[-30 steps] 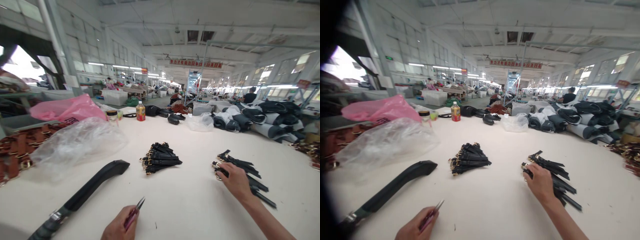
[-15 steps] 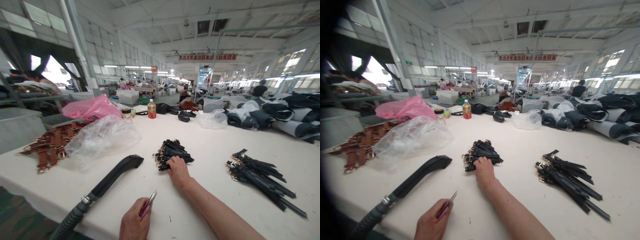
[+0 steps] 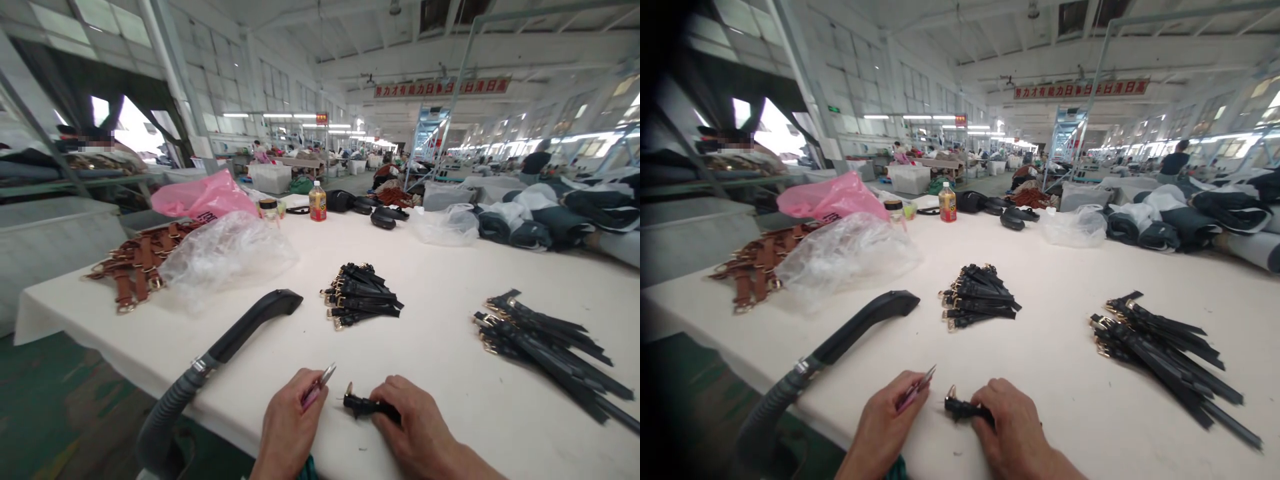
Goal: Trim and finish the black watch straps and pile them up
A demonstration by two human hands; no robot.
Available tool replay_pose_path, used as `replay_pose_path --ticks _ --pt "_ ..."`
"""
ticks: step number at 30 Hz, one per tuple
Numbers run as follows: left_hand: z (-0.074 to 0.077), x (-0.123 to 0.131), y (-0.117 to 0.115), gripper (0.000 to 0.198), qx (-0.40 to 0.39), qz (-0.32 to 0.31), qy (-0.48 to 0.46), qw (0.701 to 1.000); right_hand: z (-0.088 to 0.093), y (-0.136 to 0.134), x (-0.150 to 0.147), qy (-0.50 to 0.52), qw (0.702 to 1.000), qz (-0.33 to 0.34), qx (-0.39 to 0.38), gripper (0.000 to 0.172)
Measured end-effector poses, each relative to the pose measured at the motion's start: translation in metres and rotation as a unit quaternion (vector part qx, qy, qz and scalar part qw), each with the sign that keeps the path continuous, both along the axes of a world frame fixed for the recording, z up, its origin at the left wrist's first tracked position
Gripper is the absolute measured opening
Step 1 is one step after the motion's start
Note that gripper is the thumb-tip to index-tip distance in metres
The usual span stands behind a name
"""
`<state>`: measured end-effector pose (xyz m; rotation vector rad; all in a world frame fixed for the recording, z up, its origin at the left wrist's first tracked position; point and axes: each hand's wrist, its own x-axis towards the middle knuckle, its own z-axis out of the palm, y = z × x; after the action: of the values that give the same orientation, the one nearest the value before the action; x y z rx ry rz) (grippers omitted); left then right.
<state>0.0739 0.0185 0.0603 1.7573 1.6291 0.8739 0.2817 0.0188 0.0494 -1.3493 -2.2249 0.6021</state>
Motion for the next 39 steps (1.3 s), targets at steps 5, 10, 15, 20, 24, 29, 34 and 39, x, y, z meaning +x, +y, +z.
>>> replay_pose_path --ticks 5,10,15,20,24,29,34,39 --pt "0.01 0.016 0.001 0.028 -0.029 -0.096 -0.073 0.992 0.004 0.002 0.001 0.039 0.996 -0.01 -0.085 0.02" --pt "0.014 0.018 0.006 0.032 -0.08 -0.161 -0.076 0.981 0.011 0.009 0.005 0.137 0.975 0.005 -0.177 0.035" --pt "0.007 0.019 0.006 0.013 -0.071 -0.105 0.024 0.992 0.016 0.002 0.005 0.073 0.988 0.009 -0.135 0.025" --pt "0.0 0.026 0.006 0.017 -0.074 -0.07 0.064 0.993 0.015 -0.003 -0.002 -0.02 0.999 -0.004 -0.039 0.025" --pt "0.001 0.028 0.005 0.019 -0.076 -0.047 0.08 0.993 0.008 0.003 -0.008 -0.024 0.999 0.013 -0.031 0.021" --pt "0.002 0.03 0.005 0.018 -0.079 -0.035 0.095 0.992 0.009 0.008 -0.006 0.023 0.997 0.061 -0.035 0.018" --pt "0.003 0.031 0.006 0.015 -0.083 -0.033 0.108 0.99 0.015 0.011 -0.003 0.035 0.993 0.107 -0.02 0.017" --pt "0.006 0.032 0.004 0.014 -0.084 -0.024 0.12 0.989 0.014 0.012 -0.002 0.019 0.993 0.119 -0.002 0.012"
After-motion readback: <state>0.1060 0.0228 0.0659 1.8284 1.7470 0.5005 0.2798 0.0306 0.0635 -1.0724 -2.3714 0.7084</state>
